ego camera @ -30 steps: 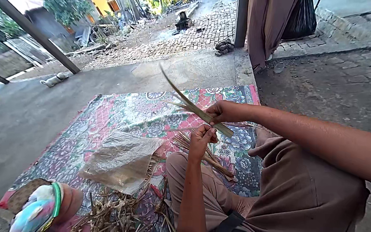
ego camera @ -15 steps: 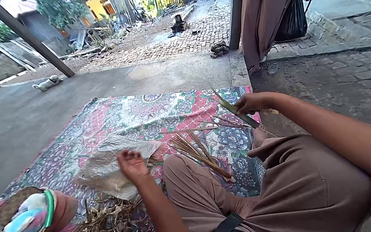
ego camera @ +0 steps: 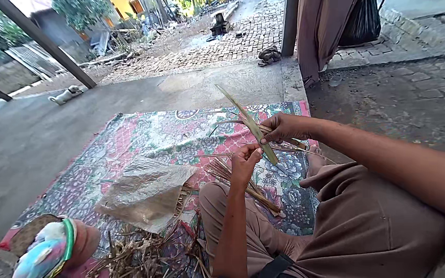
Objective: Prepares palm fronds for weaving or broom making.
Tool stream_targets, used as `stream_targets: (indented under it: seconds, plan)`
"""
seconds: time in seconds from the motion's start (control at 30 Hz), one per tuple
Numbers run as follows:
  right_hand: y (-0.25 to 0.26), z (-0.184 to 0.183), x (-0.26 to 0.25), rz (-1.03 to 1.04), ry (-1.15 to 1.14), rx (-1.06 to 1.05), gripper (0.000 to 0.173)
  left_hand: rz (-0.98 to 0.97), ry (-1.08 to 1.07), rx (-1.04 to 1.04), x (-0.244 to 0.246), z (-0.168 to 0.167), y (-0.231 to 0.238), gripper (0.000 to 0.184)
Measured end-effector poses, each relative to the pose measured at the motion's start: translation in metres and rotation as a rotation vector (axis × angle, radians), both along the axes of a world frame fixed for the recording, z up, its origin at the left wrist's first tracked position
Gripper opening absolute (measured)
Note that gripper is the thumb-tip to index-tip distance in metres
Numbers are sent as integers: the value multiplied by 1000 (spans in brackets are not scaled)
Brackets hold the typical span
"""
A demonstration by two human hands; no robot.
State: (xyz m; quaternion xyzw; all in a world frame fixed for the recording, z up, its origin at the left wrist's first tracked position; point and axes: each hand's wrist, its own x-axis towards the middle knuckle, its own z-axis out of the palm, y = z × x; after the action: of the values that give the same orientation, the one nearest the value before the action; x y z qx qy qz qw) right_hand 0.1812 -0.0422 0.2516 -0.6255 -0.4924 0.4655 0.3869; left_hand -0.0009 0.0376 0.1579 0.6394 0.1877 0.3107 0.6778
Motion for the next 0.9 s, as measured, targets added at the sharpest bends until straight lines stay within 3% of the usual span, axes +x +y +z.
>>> stream_targets:
  seconds: [0.9]
  plan:
    - [19,1,-22,27,-185,121,4,185,-38,51,2,-8,4,6]
